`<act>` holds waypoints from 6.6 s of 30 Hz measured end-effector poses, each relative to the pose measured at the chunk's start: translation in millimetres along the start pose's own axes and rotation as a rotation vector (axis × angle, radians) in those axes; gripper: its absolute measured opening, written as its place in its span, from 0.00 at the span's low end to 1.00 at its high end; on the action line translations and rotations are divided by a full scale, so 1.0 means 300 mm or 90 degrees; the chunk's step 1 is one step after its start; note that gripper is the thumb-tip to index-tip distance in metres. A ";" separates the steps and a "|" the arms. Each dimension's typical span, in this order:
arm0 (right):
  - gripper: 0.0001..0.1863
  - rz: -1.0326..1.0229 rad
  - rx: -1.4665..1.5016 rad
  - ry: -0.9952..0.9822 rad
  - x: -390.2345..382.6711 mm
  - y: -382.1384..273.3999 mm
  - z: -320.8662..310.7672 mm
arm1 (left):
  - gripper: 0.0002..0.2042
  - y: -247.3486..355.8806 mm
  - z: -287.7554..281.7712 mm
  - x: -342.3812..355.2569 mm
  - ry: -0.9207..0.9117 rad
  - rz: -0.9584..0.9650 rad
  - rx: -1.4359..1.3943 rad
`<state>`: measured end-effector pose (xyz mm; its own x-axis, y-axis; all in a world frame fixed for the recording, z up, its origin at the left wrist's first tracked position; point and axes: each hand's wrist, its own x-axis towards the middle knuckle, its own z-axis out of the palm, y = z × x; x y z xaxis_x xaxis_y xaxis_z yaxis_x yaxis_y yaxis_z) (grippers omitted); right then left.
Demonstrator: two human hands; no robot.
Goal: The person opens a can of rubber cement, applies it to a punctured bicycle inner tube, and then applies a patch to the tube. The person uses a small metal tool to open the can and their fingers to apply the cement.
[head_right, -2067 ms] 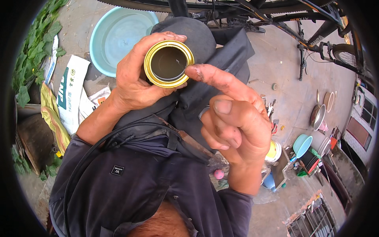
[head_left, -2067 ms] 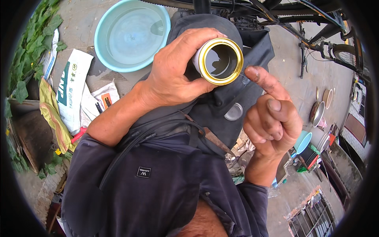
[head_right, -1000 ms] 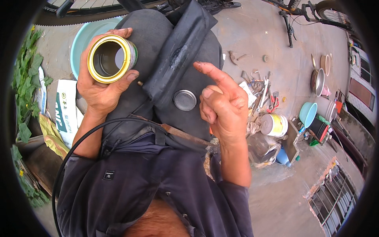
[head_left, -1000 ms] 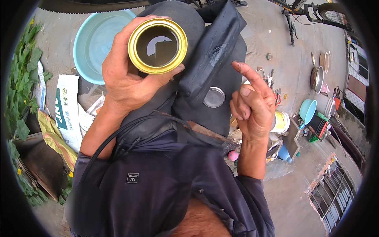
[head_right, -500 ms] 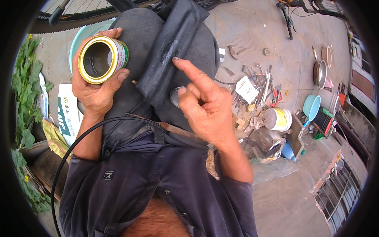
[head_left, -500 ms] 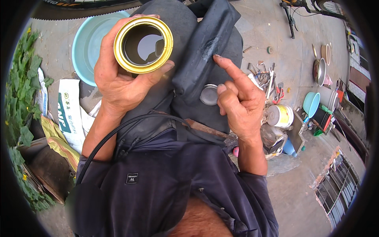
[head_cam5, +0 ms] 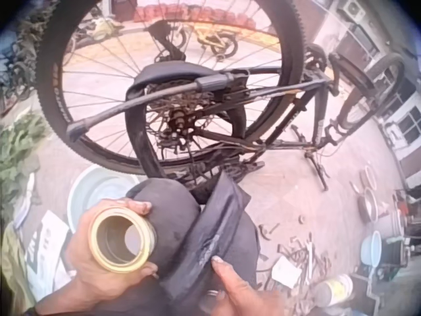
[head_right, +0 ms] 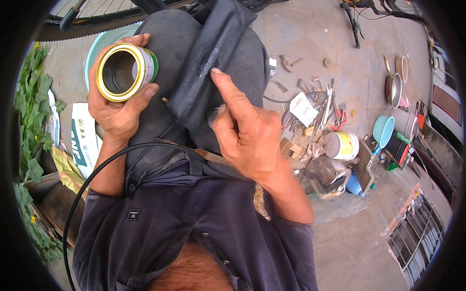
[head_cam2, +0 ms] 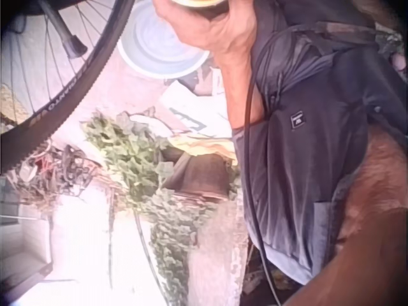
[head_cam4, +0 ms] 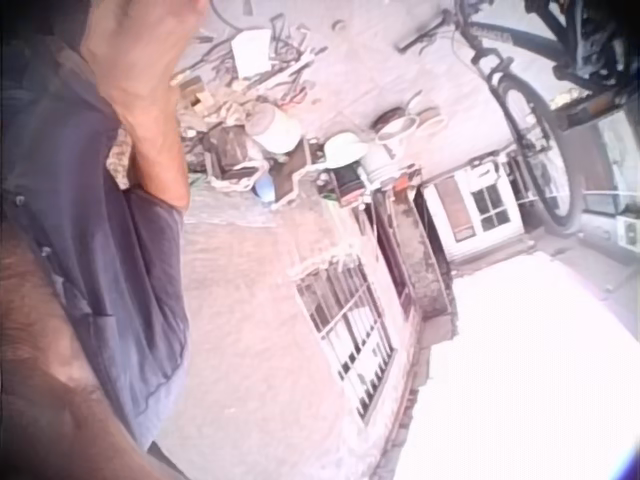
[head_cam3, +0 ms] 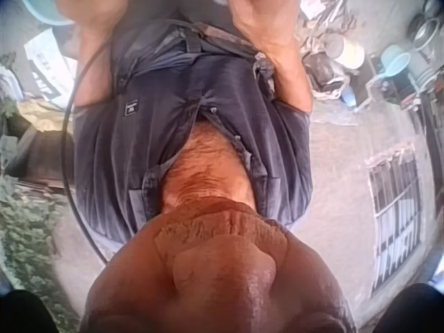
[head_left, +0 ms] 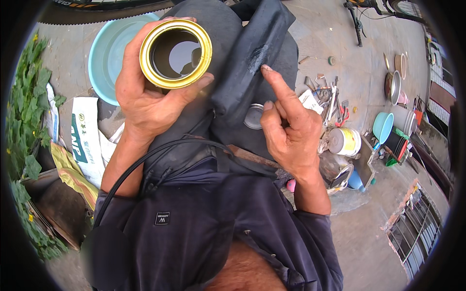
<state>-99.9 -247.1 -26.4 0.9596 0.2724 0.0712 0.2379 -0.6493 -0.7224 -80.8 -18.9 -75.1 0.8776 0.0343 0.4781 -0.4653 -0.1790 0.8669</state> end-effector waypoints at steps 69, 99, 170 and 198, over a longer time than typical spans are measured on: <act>0.25 0.009 -0.095 0.078 -0.023 0.013 -0.072 | 0.36 -0.004 -0.001 -0.012 0.008 -0.027 -0.013; 0.42 -0.181 -0.296 0.104 -0.166 0.046 0.076 | 0.36 -0.018 0.018 -0.018 0.078 -0.030 -0.050; 0.21 -0.529 -0.185 0.077 0.207 -0.150 0.003 | 0.31 0.011 0.021 0.008 0.042 0.047 0.111; 0.17 -0.428 -0.162 0.069 0.194 -0.181 0.022 | 0.31 0.009 0.024 0.002 0.041 0.025 0.080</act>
<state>-58.0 -191.2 12.4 0.5997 0.6073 0.5211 0.7966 -0.5145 -0.3173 -80.8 -26.3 -73.6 0.8475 0.0876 0.5235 -0.4780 -0.3028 0.8245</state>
